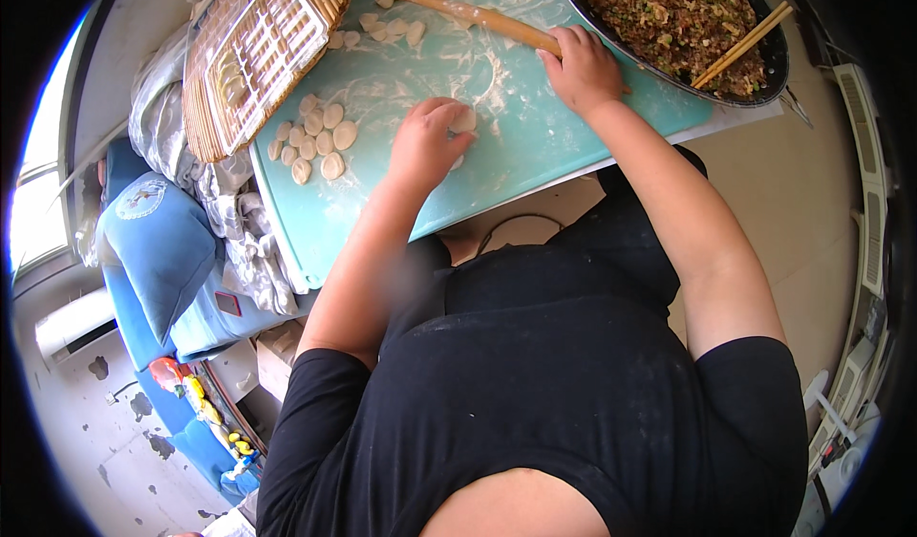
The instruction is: The person cuts a long log of dough into small pieces using a cleaver on a floured cutting board. They then roll the dough pieces into balls and flatten them into small circular wrappers using a rolling pin. A bowl of filling and a bamboo tray are visible nearby.
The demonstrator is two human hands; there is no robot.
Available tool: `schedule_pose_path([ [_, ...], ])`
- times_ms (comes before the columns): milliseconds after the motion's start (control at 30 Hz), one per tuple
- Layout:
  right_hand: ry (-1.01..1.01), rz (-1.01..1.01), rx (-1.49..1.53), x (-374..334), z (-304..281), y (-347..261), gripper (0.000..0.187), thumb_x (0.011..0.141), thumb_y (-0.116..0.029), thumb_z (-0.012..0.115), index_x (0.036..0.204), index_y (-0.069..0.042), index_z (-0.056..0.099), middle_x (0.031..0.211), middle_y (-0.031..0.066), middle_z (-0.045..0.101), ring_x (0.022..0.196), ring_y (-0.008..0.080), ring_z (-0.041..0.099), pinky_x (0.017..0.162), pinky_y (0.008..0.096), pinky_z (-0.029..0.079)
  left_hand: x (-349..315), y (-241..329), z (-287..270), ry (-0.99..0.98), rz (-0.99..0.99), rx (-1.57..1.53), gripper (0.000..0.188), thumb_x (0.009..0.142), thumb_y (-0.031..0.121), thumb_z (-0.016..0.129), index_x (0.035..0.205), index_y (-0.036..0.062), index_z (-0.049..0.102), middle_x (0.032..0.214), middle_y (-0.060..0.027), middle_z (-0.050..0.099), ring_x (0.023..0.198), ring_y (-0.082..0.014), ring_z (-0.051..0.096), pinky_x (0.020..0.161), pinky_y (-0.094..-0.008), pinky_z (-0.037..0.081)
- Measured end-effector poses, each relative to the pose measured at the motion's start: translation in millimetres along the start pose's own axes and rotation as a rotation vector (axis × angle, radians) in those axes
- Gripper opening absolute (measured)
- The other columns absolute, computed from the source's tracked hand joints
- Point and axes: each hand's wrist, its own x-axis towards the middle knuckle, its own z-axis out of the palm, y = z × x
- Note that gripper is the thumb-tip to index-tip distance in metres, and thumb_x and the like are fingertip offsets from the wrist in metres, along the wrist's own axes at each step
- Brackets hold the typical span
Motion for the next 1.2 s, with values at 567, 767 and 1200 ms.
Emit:
schedule_pose_path([
  [567,-0.014,0.024,-0.001,0,-4,-3,0.029,0.084,-0.027,0.061,0.107,-0.01,0.055,0.105,0.0062,0.056,0.097,0.0282,0.054,0.082,0.0393,0.046,-29,9,17,-0.002,0.088,0.424,0.058,0.083,0.023,0.059,0.133,0.0023,0.04,0.142,-0.0162,0.037,0.132,-0.0308,0.034,0.107,-0.0444,0.027],
  [767,0.024,-0.004,0.029,-1,-1,-3,0.029,0.084,-0.027,0.062,0.106,-0.01,0.055,0.104,0.0063,0.056,0.097,0.0286,0.054,0.082,0.0397,0.046,-35,6,14,-0.156,0.062,0.432,0.073,0.087,0.039,0.05,0.142,-0.0001,0.023,0.15,-0.02,0.018,0.138,-0.0337,0.02,0.111,-0.0474,0.015],
  [1200,0.021,-0.005,0.029,-2,-5,-4,0.03,0.084,-0.027,0.06,0.108,-0.009,0.055,0.104,0.0074,0.058,0.099,0.0295,0.054,0.082,0.0402,0.045,-26,8,23,-0.165,0.099,0.322,0.078,0.086,0.04,0.054,0.139,-0.0072,0.023,0.147,-0.0266,0.017,0.137,-0.0405,0.018,0.111,-0.046,0.017],
])
